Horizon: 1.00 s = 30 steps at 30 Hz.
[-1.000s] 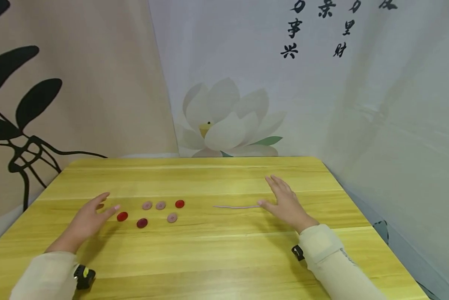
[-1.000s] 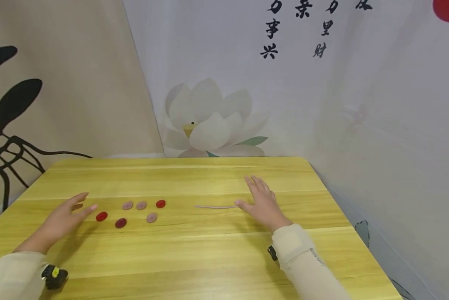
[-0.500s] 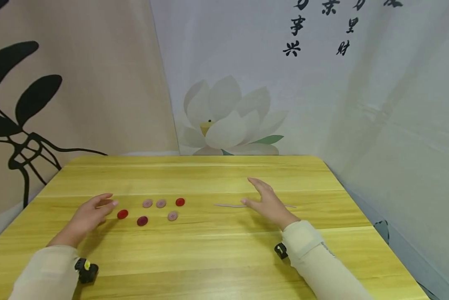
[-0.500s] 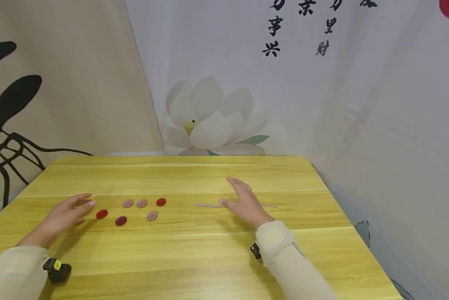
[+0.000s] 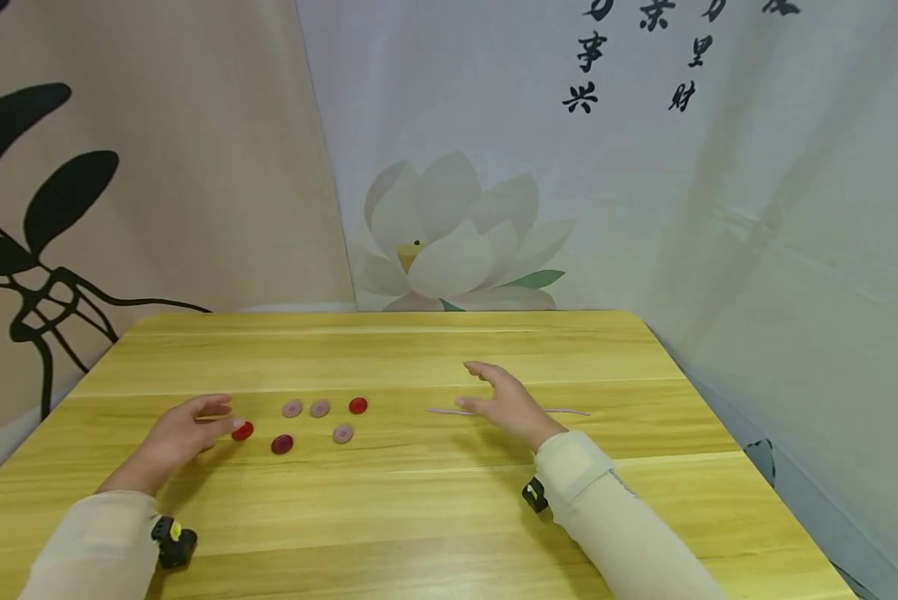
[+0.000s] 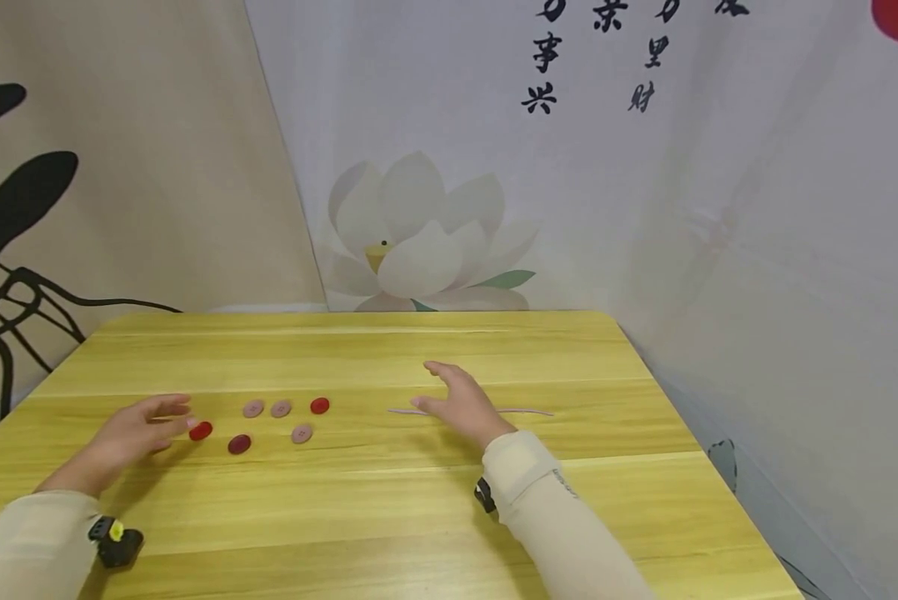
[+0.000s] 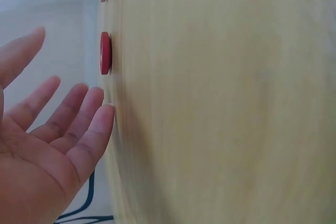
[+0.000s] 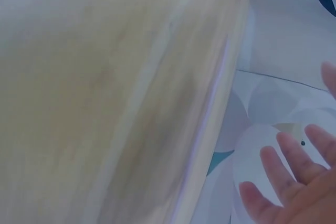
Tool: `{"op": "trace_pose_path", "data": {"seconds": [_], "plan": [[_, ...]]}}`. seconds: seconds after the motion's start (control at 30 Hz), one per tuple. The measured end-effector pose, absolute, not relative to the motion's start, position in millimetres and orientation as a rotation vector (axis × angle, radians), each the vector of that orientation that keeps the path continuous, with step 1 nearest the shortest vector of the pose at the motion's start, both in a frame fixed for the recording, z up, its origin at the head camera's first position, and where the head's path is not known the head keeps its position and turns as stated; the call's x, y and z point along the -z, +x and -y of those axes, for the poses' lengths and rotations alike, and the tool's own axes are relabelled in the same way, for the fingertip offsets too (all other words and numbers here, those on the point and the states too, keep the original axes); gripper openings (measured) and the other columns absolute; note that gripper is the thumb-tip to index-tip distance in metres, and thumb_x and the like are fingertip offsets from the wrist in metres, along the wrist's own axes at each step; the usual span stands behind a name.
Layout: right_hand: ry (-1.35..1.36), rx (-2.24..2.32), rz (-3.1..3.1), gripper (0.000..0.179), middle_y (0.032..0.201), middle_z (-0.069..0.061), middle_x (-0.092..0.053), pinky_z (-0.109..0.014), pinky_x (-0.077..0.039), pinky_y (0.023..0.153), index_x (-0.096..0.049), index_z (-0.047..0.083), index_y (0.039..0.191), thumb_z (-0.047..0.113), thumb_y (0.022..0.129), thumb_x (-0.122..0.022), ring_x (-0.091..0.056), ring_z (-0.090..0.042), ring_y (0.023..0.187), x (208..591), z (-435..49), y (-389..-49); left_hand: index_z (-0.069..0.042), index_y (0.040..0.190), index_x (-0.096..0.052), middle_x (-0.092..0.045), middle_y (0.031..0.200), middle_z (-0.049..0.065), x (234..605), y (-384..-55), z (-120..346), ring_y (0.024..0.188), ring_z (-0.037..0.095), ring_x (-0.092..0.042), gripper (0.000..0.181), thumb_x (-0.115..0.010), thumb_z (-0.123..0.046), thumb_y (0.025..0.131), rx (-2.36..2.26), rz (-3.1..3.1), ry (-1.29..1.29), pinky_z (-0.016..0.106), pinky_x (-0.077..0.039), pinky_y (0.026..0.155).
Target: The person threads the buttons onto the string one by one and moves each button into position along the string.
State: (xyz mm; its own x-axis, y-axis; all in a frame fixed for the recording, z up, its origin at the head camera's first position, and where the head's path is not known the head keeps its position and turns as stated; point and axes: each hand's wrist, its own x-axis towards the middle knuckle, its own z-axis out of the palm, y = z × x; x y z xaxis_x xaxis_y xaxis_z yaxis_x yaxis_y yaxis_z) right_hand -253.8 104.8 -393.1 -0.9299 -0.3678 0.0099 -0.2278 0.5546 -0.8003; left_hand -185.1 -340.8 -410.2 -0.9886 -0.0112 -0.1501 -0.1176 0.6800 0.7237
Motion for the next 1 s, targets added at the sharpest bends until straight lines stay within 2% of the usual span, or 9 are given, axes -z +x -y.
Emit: {"op": "trace_pose_path", "data": {"seconds": [0.23, 0.37, 0.63, 1.0], "plan": [[-0.548, 1.260, -2.618, 0.061, 0.144, -0.008, -0.047, -0.052, -0.034, 0.107, -0.045, 0.011, 0.144, 0.026, 0.090, -0.070, -0.040, -0.031, 0.134, 399, -93, -259, 0.013, 0.141, -0.033, -0.040, 0.136, 0.038, 410, -184, 339, 0.120, 0.052, -0.043, 0.075, -0.065, -0.036, 0.093, -1.140, -2.788, -0.061, 0.055, -0.047, 0.089], [-0.560, 1.242, -2.627, 0.059, 0.141, -0.010, -0.050, -0.051, -0.035, 0.107, -0.047, 0.010, 0.142, 0.026, 0.089, -0.070, -0.042, -0.030, 0.132, 402, -87, -262, 0.014, 0.139, -0.036, -0.043, 0.133, 0.039, 410, -184, 339, 0.117, 0.052, -0.045, 0.070, -0.066, -0.030, 0.092, -1.117, -2.797, -0.021, 0.055, -0.047, 0.088], [-0.544, 1.228, -2.612, 0.053, 0.135, -0.010, -0.054, -0.050, -0.039, 0.103, -0.051, 0.009, 0.138, 0.022, 0.091, -0.069, -0.046, -0.031, 0.128, 405, -78, -264, 0.015, 0.137, -0.038, -0.045, 0.129, 0.038, 409, -188, 340, 0.113, 0.049, -0.048, 0.066, -0.067, -0.025, 0.092, -1.111, -2.786, -0.006, 0.053, -0.048, 0.086], [-0.578, 1.094, -2.633, 0.042, 0.130, -0.007, -0.058, -0.043, -0.045, 0.097, -0.059, 0.007, 0.130, 0.020, 0.091, -0.068, -0.051, -0.027, 0.120, 410, -67, -267, 0.016, 0.133, -0.042, -0.050, 0.122, 0.035, 413, -192, 339, 0.108, 0.045, -0.051, 0.068, -0.074, -0.022, 0.086, -1.083, -2.778, 0.002, 0.048, -0.049, 0.082]]}}
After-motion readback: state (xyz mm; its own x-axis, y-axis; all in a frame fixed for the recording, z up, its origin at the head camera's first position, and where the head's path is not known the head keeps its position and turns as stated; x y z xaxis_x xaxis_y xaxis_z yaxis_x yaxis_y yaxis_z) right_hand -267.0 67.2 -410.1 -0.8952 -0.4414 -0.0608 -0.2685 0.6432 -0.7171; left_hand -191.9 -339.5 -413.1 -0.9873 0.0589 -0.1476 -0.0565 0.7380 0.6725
